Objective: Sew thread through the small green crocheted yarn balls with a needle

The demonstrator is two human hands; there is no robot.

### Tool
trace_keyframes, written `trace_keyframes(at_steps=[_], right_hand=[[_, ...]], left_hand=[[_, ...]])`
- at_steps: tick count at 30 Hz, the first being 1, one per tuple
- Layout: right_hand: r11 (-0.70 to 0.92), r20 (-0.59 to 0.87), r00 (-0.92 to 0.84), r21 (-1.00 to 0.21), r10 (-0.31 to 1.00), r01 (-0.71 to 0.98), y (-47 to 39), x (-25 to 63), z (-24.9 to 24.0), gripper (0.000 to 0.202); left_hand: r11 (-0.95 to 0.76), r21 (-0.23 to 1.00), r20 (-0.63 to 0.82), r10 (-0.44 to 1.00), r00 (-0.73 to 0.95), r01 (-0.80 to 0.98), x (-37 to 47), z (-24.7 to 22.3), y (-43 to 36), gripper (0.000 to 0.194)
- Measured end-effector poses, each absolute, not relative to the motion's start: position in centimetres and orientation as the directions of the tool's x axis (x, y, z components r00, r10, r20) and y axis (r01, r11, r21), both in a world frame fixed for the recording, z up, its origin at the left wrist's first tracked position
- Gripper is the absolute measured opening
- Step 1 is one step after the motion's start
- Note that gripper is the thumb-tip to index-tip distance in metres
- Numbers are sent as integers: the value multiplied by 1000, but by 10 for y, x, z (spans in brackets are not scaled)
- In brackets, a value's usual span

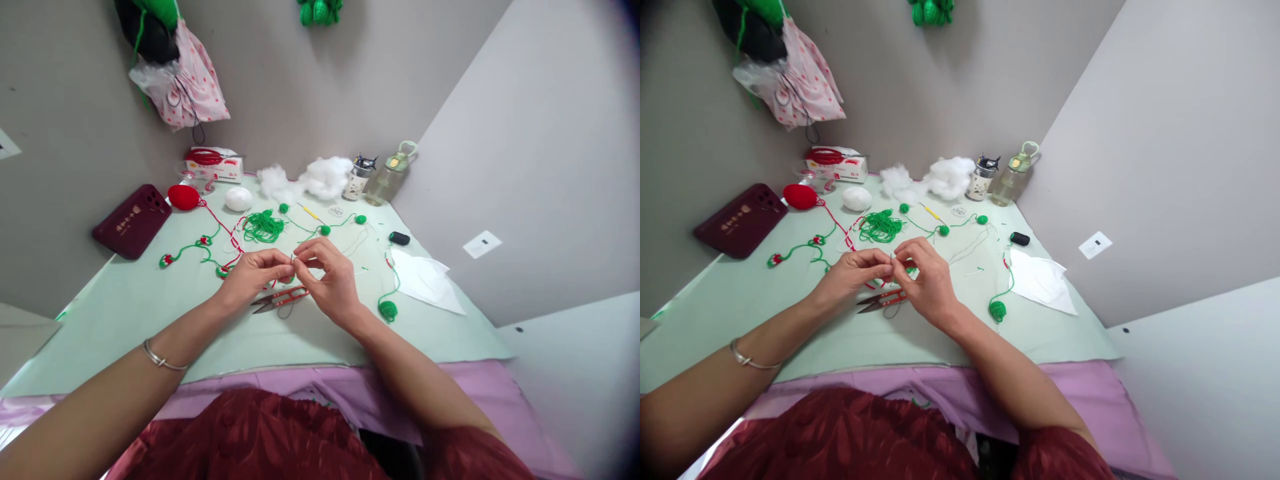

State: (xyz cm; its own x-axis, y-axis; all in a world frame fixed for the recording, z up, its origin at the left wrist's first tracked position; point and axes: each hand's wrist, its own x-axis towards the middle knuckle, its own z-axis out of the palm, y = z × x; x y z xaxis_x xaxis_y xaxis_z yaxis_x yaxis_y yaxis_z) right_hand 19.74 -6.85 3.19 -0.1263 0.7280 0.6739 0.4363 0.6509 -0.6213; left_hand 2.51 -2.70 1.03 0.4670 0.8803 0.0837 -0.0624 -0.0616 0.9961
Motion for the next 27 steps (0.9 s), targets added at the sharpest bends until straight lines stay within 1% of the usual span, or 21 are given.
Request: trace_keyframes(at_steps=[13,21,27], right_hand=[[642,657,-138,-634,741,431,-70,198,33,13],[663,678,-145,-613,721,430,-68,198,31,12],[641,658,-147,-618,738,454,-68,199,31,12]], left_hand=[[-77,996,87,883,460,-40,24,11,-28,23],[-75,996,90,880,467,-52,25,13,-29,24],[-79,996,88,880,466,-38,25,14,-29,24]])
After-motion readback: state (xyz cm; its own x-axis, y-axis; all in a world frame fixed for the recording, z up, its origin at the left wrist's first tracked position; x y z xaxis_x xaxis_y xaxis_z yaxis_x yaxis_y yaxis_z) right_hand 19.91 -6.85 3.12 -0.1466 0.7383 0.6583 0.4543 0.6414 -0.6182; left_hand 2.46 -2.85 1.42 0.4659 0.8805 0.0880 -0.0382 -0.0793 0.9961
